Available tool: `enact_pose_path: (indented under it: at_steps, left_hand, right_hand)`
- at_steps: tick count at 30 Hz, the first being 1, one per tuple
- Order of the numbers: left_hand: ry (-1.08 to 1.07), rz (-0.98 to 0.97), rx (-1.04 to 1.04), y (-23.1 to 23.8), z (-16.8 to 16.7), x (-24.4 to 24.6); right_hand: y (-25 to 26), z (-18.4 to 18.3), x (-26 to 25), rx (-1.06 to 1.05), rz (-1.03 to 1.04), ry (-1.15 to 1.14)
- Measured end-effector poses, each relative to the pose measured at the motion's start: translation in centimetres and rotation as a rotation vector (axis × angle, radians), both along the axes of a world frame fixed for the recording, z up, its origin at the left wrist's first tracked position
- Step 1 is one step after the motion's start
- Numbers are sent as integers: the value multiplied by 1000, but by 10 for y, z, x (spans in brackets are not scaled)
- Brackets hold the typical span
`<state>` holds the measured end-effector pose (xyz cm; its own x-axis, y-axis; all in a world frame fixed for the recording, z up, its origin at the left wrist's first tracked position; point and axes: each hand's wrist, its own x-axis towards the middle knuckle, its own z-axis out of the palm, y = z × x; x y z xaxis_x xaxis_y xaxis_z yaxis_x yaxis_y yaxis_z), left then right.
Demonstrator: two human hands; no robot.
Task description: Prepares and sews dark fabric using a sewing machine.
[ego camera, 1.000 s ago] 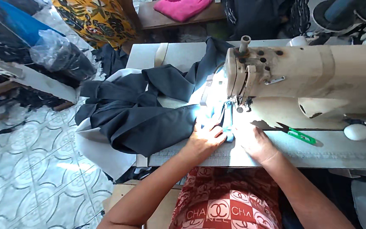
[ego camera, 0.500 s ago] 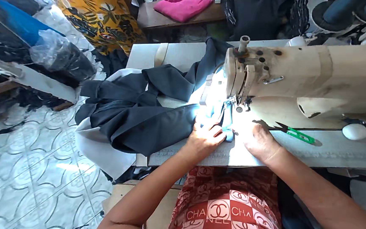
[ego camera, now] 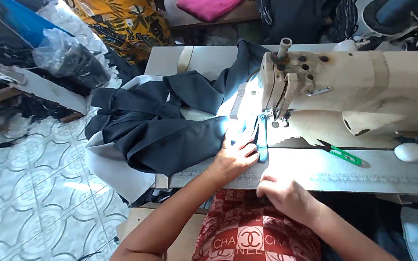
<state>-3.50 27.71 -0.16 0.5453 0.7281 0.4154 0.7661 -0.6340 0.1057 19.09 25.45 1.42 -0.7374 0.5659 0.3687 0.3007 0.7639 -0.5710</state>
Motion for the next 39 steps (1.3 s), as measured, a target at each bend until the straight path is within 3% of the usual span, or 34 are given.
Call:
enact_pose_path:
  at_steps: [3, 5, 12, 17, 33, 39]
  left_hand:
    - [-4, -33, -8, 2, 1, -3]
    - [-7, -49, -15, 4, 4, -5]
    - [-22, -160, -40, 18, 6, -16]
    - [-45, -82, -33, 23, 5, -11]
    - [50, -33, -24, 28, 8, -4]
    - [4, -47, -43, 52, 13, -6]
  right_hand:
    - [11, -9, 3, 81, -358, -52]
    - [24, -19, 1, 175, -437, -77]
    - [29, -29, -18, 306, -461, -182]
    - [22, -35, -26, 300, -602, -131]
    - [26, -32, -24, 261, -587, -104]
    - [52, -21, -31, 176, -600, -77]
